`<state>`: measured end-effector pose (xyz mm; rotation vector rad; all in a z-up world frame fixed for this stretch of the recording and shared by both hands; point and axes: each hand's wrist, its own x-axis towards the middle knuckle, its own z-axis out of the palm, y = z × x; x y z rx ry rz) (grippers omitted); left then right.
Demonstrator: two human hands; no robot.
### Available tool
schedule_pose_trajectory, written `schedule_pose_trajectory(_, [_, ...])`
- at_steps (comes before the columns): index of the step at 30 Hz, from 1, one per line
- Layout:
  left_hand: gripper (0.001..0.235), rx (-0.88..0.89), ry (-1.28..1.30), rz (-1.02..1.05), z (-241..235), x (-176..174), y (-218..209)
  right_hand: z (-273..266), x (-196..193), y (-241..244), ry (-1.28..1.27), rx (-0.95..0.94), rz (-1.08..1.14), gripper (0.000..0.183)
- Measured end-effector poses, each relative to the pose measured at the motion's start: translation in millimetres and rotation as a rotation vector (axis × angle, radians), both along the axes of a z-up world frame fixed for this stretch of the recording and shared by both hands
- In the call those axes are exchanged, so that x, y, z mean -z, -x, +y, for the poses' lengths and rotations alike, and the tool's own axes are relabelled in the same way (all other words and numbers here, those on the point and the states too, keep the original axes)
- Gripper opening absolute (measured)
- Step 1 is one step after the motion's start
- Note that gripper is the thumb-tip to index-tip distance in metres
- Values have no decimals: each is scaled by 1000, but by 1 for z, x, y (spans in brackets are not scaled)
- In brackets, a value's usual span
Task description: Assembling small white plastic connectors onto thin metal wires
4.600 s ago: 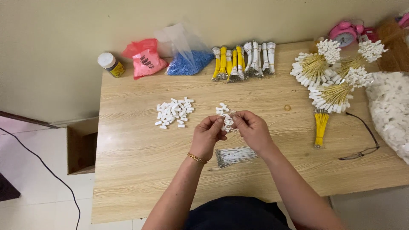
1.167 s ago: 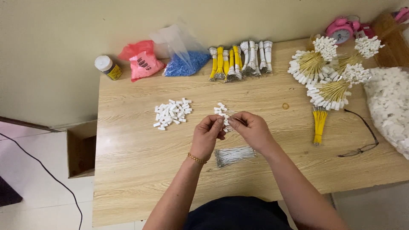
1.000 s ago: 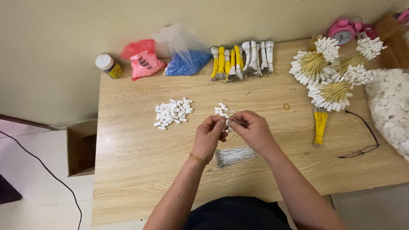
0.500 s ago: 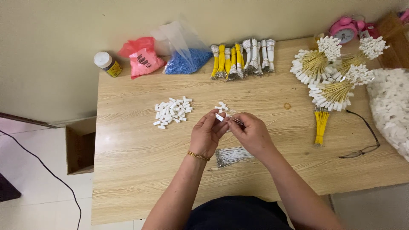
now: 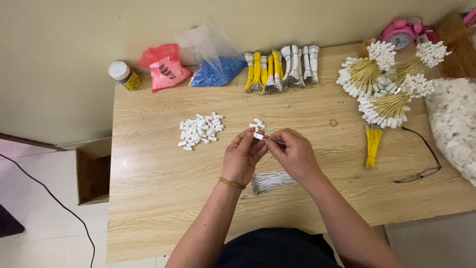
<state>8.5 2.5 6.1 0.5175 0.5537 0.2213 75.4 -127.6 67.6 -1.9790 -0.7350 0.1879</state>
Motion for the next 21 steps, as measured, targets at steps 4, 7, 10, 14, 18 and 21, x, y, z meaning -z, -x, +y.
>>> schedule_pose_trajectory(4, [18, 3, -8, 15, -1, -3, 1, -1, 2, 2, 21, -2, -25, 13])
schedule_pose_trajectory(7, [19, 3, -3, 16, -2, -3, 0, 0, 3, 2, -13, -25, -3, 7])
schedule_pose_trajectory(10, [18, -4, 8, 3, 0, -2, 1, 0, 7, 1, -31, -36, 49, 10])
schedule_pose_trajectory(14, [19, -7, 6, 30, -1, 4, -1, 1, 14, -1, 30, -42, 46, 12])
schedule_pose_trajectory(18, [20, -34, -1, 71, -4, 18, -3, 4, 24, -4, 82, -32, -14, 11])
schedule_pose_trajectory(21, [21, -34, -14, 84, -1, 29, -4, 7, 29, -6, 108, -76, -31, 12])
